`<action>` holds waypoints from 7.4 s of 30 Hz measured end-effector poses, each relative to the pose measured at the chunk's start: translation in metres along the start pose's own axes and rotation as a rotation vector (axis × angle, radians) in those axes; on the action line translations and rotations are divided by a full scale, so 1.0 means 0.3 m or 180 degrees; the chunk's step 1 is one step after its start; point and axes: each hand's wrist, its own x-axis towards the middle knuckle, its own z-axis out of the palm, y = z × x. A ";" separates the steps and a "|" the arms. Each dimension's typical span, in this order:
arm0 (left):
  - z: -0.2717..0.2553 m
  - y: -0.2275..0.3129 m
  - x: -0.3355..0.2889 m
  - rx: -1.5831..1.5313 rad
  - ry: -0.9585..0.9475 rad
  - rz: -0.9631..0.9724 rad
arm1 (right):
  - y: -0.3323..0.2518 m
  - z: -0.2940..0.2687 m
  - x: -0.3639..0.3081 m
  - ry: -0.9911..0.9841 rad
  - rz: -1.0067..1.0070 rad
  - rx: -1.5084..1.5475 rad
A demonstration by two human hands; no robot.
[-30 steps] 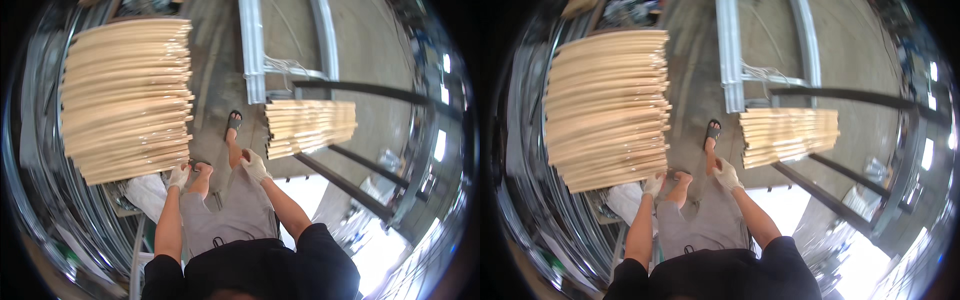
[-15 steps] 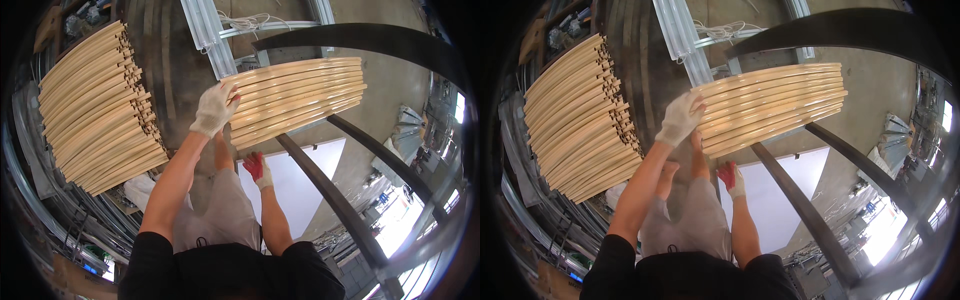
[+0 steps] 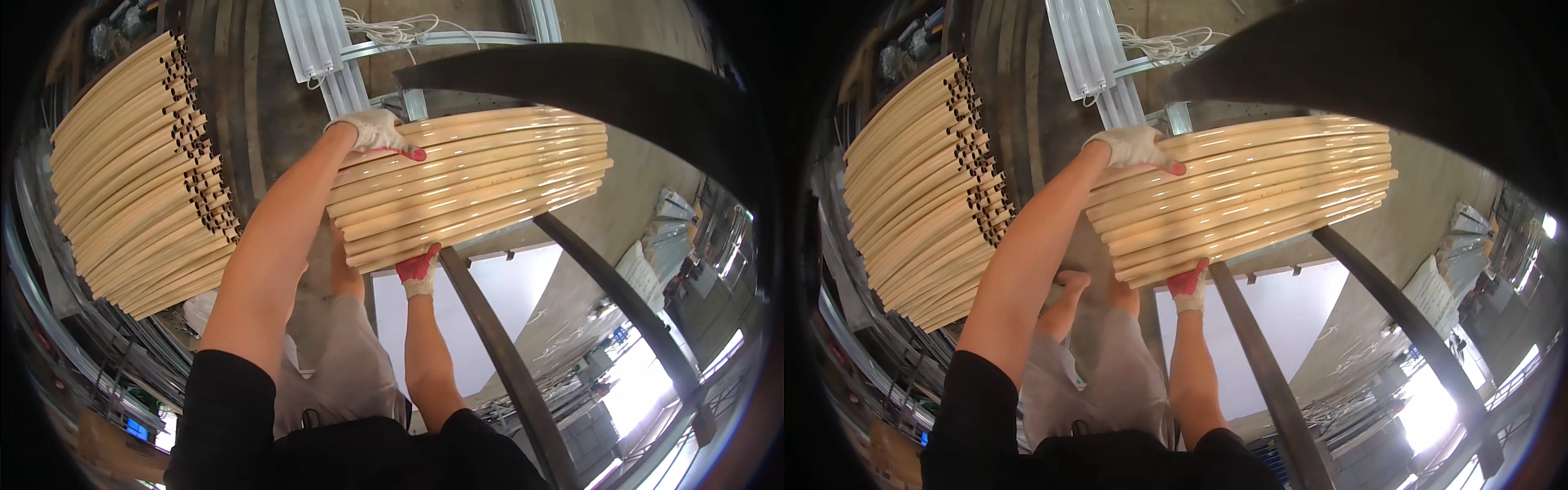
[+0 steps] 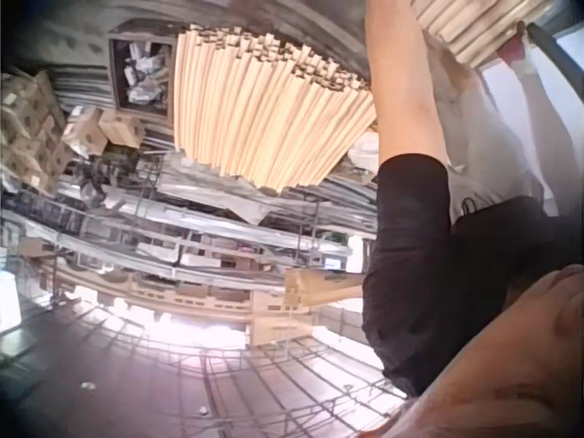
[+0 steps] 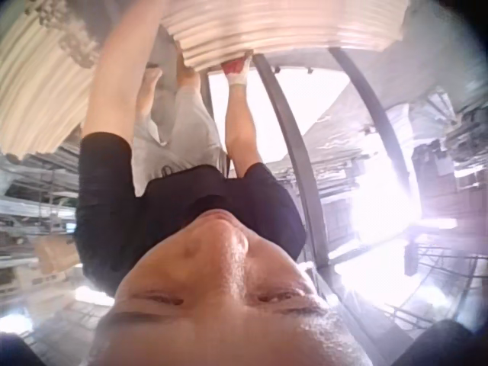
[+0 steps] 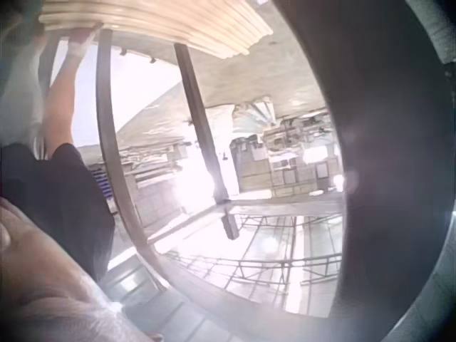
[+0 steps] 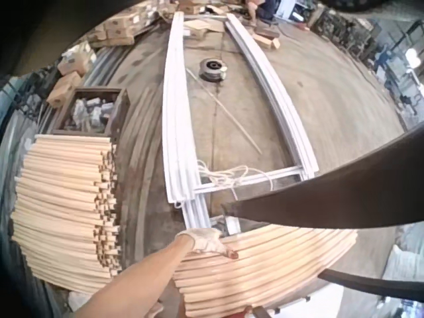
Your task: The person picks up several metal pipes from a cutting machine, places them onto a metal rack, and then moves the entire rack to a different area of the fabrication floor.
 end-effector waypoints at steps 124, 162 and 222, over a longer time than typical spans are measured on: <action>0.553 0.156 -3.322 -0.2266 0.1200 -0.0567 | 0.517 1.147 -2.433 -0.1946 0.1807 -0.0255; -0.276 -1.542 -1.439 -0.7013 0.5016 -0.0141 | 1.500 2.524 0.072 -0.5084 -0.1121 -0.7534; 0.392 -0.514 -2.491 -0.1908 0.2183 -0.1150 | -0.220 -0.103 -1.871 0.1028 -0.0148 -0.3618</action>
